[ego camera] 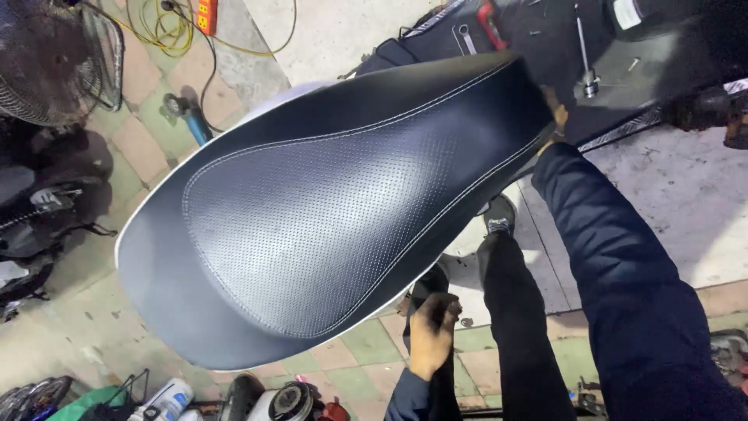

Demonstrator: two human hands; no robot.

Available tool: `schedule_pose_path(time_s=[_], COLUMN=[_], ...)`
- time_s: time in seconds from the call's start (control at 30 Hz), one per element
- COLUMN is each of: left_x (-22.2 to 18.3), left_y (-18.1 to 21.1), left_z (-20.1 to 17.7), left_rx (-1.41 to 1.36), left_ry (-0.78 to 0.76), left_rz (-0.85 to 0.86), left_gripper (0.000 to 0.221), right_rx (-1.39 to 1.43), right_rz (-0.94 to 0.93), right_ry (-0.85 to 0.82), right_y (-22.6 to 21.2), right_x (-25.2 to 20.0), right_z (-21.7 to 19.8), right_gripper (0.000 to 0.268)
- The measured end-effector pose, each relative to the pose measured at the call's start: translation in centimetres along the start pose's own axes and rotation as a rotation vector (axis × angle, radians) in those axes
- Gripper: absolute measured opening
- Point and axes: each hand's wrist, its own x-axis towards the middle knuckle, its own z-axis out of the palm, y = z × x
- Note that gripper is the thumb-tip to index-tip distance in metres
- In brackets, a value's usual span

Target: Removing the side panels and plastic covers from a scooter using a screwdriver and pliers

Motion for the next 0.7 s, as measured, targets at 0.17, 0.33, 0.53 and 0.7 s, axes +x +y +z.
schedule_pose_path(time_s=[0.17,0.33,0.53,0.7], left_x=[-0.4,-3.1,-7.7,-13.1], left_y=[5.2,11.9,18.5,18.7], left_z=[-0.2,-1.7,-7.3,-17.5], left_rx=[0.012,0.096,0.261,0.625], left_ry=[-0.007,-0.020,0.034,0.145], left_rz=[0.171,0.317,0.940,1.356], left_gripper=[0.015,0.016,0.022,0.034], right_rx=[0.035,0.276,0.178,0.158], right_rz=[-0.231,-0.091,-0.059,-0.487], right_ry=[0.016,-0.173,-0.475,-0.663], right_y=[7.7,-3.7,-15.3,-33.4], right_x=[-0.3,-11.6,-21.6,-22.7], right_z=[0.4,-26.7,-45.4,-52.3], right_gripper=[0.011,0.022,0.023,0.014])
